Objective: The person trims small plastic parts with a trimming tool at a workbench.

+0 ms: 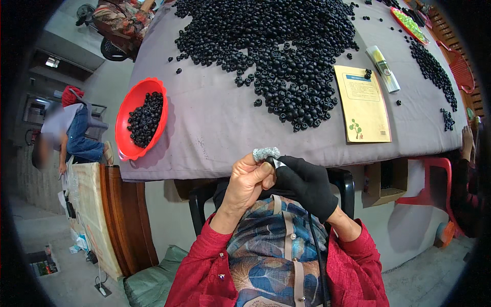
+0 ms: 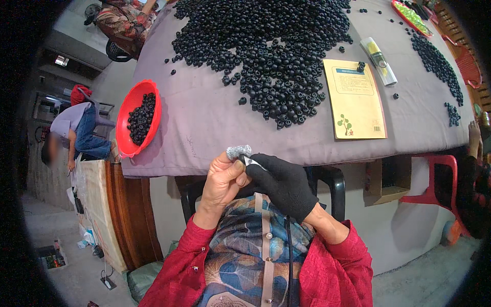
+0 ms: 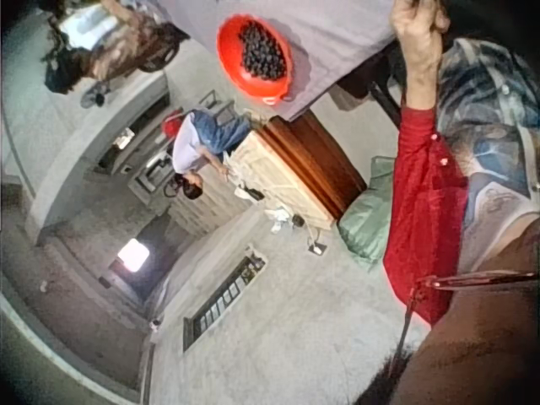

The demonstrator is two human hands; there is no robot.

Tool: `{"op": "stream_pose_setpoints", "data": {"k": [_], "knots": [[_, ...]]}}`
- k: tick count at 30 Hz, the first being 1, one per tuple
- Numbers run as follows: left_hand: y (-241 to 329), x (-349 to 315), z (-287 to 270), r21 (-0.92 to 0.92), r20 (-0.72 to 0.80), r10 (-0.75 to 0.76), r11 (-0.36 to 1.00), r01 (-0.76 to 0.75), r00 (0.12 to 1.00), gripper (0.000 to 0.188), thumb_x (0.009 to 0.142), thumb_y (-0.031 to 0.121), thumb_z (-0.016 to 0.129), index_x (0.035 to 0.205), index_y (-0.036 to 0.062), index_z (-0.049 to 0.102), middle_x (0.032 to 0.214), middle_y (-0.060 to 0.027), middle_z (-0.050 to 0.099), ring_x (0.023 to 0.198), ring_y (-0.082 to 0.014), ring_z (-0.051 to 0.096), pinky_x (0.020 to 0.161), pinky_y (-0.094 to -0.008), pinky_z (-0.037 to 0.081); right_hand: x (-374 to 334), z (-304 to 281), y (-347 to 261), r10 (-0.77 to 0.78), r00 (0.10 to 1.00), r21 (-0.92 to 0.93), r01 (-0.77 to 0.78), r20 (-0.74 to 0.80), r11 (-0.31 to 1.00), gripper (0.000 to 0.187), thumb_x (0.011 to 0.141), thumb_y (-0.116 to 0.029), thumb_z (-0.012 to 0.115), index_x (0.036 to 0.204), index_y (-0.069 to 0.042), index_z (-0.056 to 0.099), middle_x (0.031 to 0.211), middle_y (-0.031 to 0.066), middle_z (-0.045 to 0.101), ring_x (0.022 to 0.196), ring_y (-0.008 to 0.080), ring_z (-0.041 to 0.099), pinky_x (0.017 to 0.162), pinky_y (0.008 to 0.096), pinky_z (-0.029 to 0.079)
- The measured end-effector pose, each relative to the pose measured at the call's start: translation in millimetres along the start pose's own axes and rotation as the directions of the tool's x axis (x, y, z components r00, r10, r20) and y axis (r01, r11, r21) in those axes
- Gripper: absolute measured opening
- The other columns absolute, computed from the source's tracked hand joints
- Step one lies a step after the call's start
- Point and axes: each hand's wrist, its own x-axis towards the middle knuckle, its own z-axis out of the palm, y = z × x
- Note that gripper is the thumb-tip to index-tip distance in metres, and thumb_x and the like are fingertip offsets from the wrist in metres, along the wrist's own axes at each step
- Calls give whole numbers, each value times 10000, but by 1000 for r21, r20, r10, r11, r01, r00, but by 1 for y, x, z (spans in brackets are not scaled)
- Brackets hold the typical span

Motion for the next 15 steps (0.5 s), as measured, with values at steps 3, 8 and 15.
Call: {"op": "stream_pose_setpoints", "data": {"k": [3, 8, 15], "knots": [[1, 0, -2, -6, -17, 4, 1000, -4, 1000, 180, 853, 36, 531, 1018, 19, 599, 661, -16, 556, 533, -65, 465, 514, -198, 382, -1, 1, 8, -68, 998, -100, 68, 1, 993, 272, 832, -141, 590, 1066, -3, 576, 875, 106, 639, 761, 113, 601, 676, 261, 491], [0, 1, -4, 18, -29, -4, 1000, 4, 1000, 189, 854, 46, 533, 1031, 28, 597, 678, -15, 565, 537, -54, 468, 514, -197, 378, -2, 2, 7, -44, 999, -65, 44, 2, 997, 267, 827, -141, 596, 1059, -9, 584, 887, 105, 643, 757, 112, 602, 672, 251, 487], [0, -3, -5, -23, 7, -3, 1000, 4, 1000, 191, 845, 32, 540, 1026, 29, 599, 726, -24, 576, 540, -68, 460, 510, -200, 374, 0, 2, -6, -34, 999, -160, 32, -14, 987, 260, 831, -119, 588, 1065, -6, 581, 863, 89, 640, 760, 84, 588, 669, 234, 486]]}}
